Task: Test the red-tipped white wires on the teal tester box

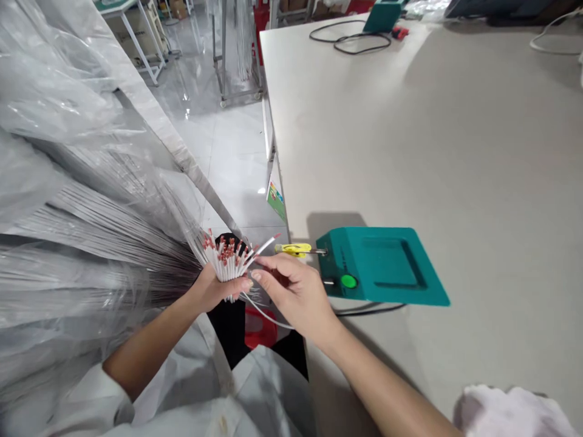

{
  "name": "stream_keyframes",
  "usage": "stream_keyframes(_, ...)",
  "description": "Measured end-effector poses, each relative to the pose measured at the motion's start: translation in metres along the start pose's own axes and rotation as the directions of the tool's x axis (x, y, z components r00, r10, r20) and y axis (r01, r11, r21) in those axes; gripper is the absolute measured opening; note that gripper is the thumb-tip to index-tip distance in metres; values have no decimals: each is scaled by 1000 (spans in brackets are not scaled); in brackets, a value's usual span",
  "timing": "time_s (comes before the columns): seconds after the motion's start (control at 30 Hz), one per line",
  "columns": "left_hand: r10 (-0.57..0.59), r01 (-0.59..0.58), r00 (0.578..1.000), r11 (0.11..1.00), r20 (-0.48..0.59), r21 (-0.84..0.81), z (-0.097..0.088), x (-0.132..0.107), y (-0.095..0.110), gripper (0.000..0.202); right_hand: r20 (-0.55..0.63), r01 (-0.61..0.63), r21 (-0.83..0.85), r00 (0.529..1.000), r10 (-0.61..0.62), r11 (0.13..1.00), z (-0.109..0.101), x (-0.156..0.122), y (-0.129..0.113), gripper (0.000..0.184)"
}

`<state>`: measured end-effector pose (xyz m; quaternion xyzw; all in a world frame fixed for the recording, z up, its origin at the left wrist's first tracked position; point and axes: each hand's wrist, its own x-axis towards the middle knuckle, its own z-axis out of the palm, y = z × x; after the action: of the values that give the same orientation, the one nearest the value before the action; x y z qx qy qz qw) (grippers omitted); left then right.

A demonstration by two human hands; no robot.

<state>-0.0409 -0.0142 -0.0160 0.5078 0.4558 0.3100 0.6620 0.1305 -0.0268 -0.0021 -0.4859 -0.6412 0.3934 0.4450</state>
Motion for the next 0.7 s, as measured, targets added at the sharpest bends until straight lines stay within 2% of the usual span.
stream_keyframes(0.1, 27, -27, 998, 1000, 55, 1, 3, 1, -2, 18, -38, 21, 95, 999, -18, 995, 6, 0, 2, 6)
stream_keyframes(0.23, 34, -33, 999, 997, 17, -74, 5, 3, -7, 24, -37, -72, 221, 996, 82, 973, 8, 0, 2, 11)
stream_keyframes(0.37, 34, -63, 983, 985, -180, -158, 6, 5, -12, 27, -104, -96, 210, 987, 120, 973, 11, -3, 5, 15)
stream_keyframes(0.43, 31, -93, 949, 978, -315, -185, 6, 7, -13, 26, -123, -82, 171, 987, 104, 982, 11, -4, 8, 17)
stream_keyframes(0.53, 5, -148, 873, 955, -487, -256, 5, 10, -11, 25, -152, -51, 82, 986, 63, 995, 10, -6, 9, 18)
stream_keyframes(0.63, -15, -208, 828, 920, -560, -332, 2, 11, -5, 25, -155, 9, -42, 988, -16, 999, 9, -7, 9, 16)
stream_keyframes(0.7, 20, -218, 836, 929, -548, -299, 2, 9, -4, 26, -91, 27, -114, 995, -38, 993, 11, -8, 8, 15)
